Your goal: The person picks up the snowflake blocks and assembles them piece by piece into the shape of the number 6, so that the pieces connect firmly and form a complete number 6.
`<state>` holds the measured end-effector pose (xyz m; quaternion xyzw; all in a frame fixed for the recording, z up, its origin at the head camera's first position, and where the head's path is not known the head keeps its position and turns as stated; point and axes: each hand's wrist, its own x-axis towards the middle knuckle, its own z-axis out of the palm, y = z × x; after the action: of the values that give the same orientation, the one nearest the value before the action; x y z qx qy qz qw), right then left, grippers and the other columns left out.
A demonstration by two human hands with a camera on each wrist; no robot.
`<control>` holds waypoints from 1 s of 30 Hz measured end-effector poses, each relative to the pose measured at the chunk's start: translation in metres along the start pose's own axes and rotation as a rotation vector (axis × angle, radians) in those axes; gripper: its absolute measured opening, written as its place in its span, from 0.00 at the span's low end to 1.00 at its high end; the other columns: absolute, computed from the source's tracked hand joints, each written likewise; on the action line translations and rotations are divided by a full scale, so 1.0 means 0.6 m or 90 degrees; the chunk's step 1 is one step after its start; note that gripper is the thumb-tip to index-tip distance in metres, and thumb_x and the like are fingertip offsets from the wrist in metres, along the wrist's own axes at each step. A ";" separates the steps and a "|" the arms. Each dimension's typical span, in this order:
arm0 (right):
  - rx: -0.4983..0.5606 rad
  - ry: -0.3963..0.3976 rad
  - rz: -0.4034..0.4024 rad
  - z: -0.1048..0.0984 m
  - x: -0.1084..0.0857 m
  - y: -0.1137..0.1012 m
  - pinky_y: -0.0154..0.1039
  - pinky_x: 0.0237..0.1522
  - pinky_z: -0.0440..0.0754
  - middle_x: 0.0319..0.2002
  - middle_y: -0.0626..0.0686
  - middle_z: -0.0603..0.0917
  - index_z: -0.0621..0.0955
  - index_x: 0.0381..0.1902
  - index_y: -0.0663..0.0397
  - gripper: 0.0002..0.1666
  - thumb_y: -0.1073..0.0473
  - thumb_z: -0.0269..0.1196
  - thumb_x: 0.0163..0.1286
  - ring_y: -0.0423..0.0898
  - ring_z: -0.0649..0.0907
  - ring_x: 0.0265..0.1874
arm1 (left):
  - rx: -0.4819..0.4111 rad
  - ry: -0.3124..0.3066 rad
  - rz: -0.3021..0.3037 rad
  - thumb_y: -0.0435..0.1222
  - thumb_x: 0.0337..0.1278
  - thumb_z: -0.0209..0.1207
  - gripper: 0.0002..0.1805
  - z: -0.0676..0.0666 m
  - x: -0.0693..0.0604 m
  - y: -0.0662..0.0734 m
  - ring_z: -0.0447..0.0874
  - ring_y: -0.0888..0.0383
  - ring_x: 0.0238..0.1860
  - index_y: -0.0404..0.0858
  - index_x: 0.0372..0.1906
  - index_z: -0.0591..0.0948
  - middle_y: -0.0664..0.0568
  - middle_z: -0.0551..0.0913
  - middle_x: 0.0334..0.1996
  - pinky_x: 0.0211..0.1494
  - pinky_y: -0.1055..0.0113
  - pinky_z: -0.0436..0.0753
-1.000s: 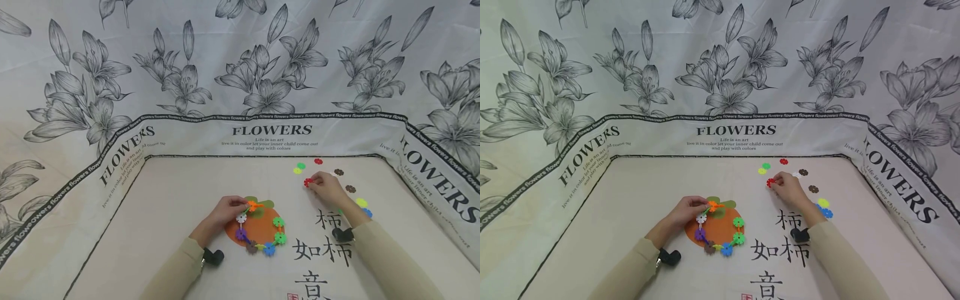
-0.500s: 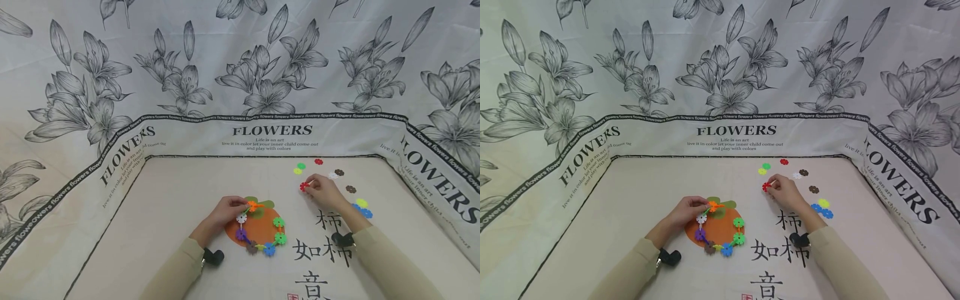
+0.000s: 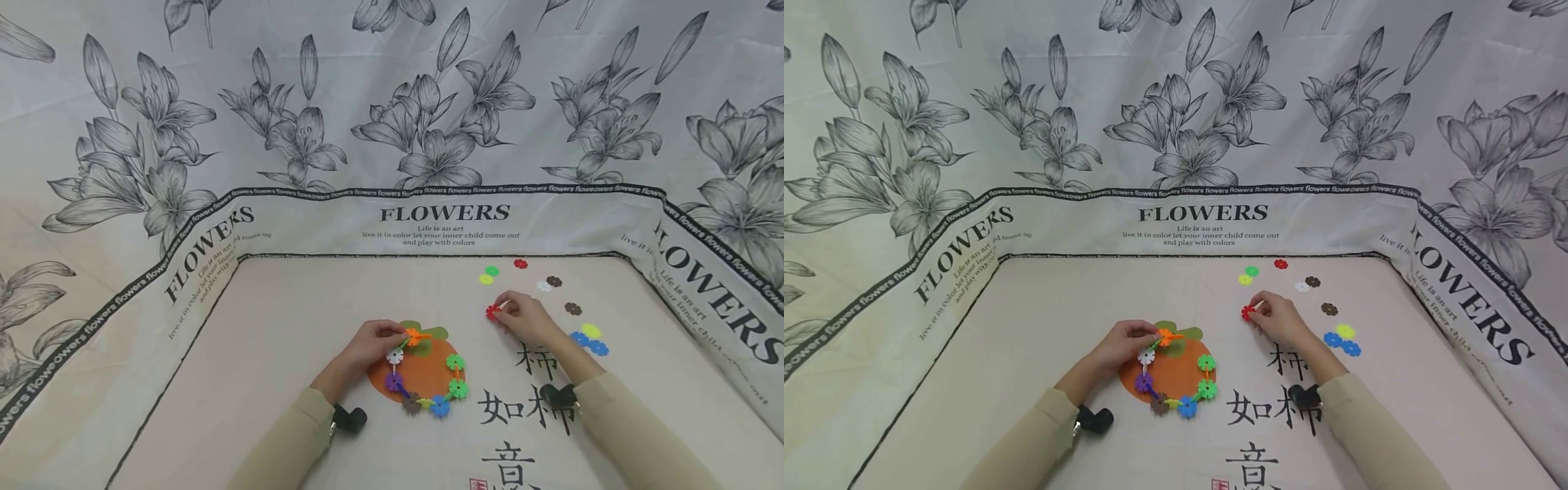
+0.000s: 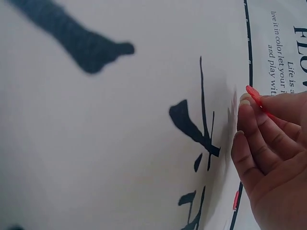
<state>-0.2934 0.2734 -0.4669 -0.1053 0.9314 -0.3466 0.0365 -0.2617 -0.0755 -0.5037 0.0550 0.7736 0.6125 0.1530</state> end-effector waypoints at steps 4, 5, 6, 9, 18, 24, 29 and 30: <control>0.002 -0.010 -0.015 0.005 -0.005 -0.001 0.37 0.30 0.78 0.32 0.53 0.85 0.76 0.56 0.63 0.15 0.61 0.61 0.76 0.45 0.82 0.28 | -0.002 -0.002 -0.002 0.39 0.66 0.66 0.11 0.001 -0.002 0.002 0.83 0.57 0.49 0.39 0.47 0.87 0.51 0.88 0.44 0.61 0.58 0.80; 0.000 -0.012 -0.017 0.006 -0.006 -0.001 0.37 0.30 0.78 0.32 0.52 0.85 0.76 0.56 0.63 0.16 0.61 0.61 0.76 0.45 0.82 0.28 | -0.003 -0.003 -0.002 0.39 0.66 0.66 0.11 0.001 -0.002 0.002 0.84 0.57 0.48 0.39 0.47 0.87 0.51 0.88 0.44 0.61 0.58 0.80; 0.000 -0.012 -0.015 0.007 -0.006 -0.002 0.36 0.30 0.78 0.31 0.52 0.85 0.77 0.56 0.63 0.15 0.61 0.61 0.76 0.45 0.81 0.28 | -0.004 -0.004 -0.001 0.39 0.66 0.66 0.11 0.002 -0.003 0.002 0.84 0.57 0.49 0.39 0.47 0.87 0.51 0.88 0.44 0.61 0.58 0.81; 0.003 -0.015 -0.020 0.010 -0.009 -0.007 0.37 0.31 0.78 0.31 0.51 0.85 0.77 0.56 0.63 0.15 0.61 0.62 0.75 0.45 0.81 0.28 | 0.003 -0.004 0.006 0.40 0.66 0.67 0.11 0.003 -0.003 0.003 0.83 0.56 0.49 0.39 0.47 0.88 0.51 0.88 0.44 0.61 0.57 0.80; 0.031 -0.036 -0.032 0.023 -0.018 -0.026 0.37 0.30 0.79 0.33 0.52 0.86 0.78 0.54 0.62 0.14 0.62 0.62 0.75 0.46 0.83 0.30 | 0.084 -0.013 0.034 0.41 0.68 0.65 0.12 0.011 -0.001 0.002 0.81 0.54 0.52 0.40 0.49 0.88 0.52 0.87 0.47 0.62 0.54 0.79; 0.047 -0.048 -0.039 0.031 -0.019 -0.035 0.37 0.32 0.78 0.30 0.51 0.86 0.78 0.54 0.62 0.14 0.62 0.63 0.74 0.46 0.83 0.30 | 0.082 -0.020 0.027 0.40 0.68 0.65 0.12 0.012 -0.003 0.003 0.81 0.55 0.51 0.39 0.51 0.87 0.52 0.86 0.48 0.60 0.55 0.80; 0.066 -0.057 -0.055 0.039 -0.024 -0.046 0.36 0.34 0.78 0.30 0.51 0.87 0.79 0.52 0.63 0.13 0.63 0.63 0.73 0.48 0.83 0.29 | 0.085 -0.024 0.036 0.39 0.69 0.64 0.11 0.010 -0.004 0.006 0.80 0.56 0.46 0.39 0.50 0.87 0.52 0.86 0.45 0.53 0.61 0.82; 0.071 -0.059 -0.055 0.041 -0.026 -0.049 0.35 0.34 0.77 0.30 0.51 0.88 0.79 0.52 0.63 0.13 0.64 0.63 0.73 0.48 0.83 0.29 | 0.085 -0.025 0.038 0.39 0.69 0.64 0.11 0.010 -0.005 0.006 0.80 0.56 0.45 0.38 0.50 0.87 0.52 0.86 0.45 0.51 0.61 0.82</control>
<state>-0.2699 0.2395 -0.4666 -0.1589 0.9027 -0.3935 0.0707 -0.2576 -0.0699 -0.5006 0.0999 0.8077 0.5625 0.1456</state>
